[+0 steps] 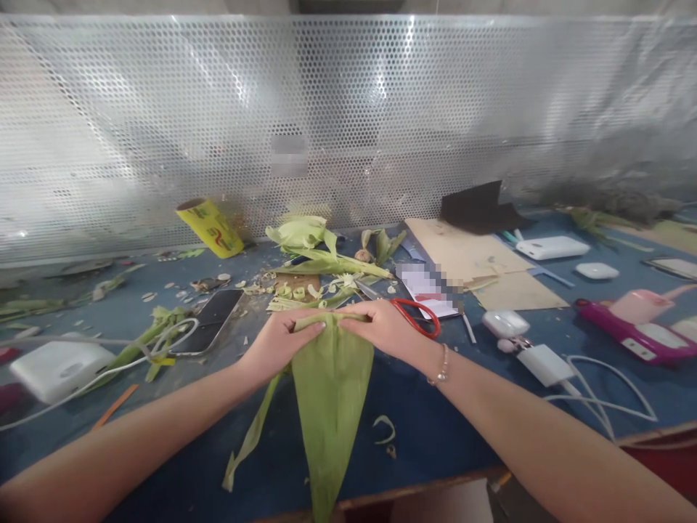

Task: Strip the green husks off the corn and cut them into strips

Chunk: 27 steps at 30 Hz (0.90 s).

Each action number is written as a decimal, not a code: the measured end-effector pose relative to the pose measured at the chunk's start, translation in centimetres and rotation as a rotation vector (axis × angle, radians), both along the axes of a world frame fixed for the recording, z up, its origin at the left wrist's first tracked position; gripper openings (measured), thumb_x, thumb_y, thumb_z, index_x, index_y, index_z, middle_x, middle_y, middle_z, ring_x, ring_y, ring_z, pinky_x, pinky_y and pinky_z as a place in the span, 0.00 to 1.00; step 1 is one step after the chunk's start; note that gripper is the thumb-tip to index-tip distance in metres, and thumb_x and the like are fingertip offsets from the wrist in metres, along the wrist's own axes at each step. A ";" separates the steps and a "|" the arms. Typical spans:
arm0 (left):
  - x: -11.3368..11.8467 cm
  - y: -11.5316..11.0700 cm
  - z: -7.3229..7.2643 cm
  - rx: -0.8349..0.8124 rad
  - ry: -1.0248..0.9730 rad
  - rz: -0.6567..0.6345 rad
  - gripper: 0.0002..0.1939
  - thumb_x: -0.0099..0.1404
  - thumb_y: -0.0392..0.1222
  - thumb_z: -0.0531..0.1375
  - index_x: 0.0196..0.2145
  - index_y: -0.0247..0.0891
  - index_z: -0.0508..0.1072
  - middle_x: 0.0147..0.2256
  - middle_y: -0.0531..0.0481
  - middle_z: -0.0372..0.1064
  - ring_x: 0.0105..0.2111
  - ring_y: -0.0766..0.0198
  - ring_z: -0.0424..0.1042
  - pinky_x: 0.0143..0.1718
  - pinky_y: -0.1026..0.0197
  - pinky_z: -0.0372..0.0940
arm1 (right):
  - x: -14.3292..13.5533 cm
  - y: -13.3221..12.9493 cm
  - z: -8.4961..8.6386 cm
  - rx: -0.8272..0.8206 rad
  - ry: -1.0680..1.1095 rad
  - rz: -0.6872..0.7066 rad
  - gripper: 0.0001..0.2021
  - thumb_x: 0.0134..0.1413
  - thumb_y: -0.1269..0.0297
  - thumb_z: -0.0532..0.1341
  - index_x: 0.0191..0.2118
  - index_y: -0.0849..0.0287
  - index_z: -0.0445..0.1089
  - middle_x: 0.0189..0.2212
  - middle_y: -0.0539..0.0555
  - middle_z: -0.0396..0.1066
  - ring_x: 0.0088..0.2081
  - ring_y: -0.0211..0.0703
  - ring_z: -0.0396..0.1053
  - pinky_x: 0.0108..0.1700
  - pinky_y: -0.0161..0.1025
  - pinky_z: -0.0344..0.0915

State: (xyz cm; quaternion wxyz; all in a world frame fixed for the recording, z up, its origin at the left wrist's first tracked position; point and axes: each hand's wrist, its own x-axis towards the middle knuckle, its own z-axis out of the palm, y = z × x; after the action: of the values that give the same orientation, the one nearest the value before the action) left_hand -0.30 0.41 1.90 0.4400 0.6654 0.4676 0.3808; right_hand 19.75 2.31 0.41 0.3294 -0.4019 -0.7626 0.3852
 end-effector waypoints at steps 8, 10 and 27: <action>0.3 -0.6 0.3 0.019 0.027 0.101 0.10 0.52 0.36 0.62 0.34 0.40 0.80 0.34 0.49 0.78 0.37 0.55 0.74 0.37 0.58 0.68 | -0.1 -0.4 -0.1 0.176 -0.073 -0.032 0.13 0.54 0.61 0.58 0.43 0.53 0.76 0.31 0.52 0.77 0.31 0.40 0.70 0.33 0.34 0.66; 0.3 -0.7 0.5 0.050 0.026 0.125 0.09 0.51 0.37 0.63 0.32 0.40 0.80 0.34 0.49 0.78 0.37 0.55 0.74 0.39 0.57 0.68 | -0.1 -0.6 -0.2 0.208 -0.076 -0.031 0.13 0.54 0.61 0.58 0.43 0.53 0.76 0.29 0.52 0.76 0.29 0.39 0.69 0.32 0.34 0.65; -0.3 -0.8 0.1 0.401 0.106 -0.022 0.16 0.51 0.28 0.59 0.32 0.45 0.80 0.25 0.50 0.74 0.24 0.65 0.70 0.28 0.62 0.64 | -0.4 -1.0 0.1 -0.487 0.353 0.108 0.23 0.54 0.44 0.56 0.36 0.60 0.77 0.30 0.54 0.76 0.32 0.42 0.72 0.36 0.39 0.67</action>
State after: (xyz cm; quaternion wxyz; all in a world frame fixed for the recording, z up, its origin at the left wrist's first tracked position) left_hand -0.63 -0.36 1.98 0.2774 0.7639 0.3977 0.4258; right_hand 19.39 1.34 0.52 0.3299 -0.3546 -0.5991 0.6376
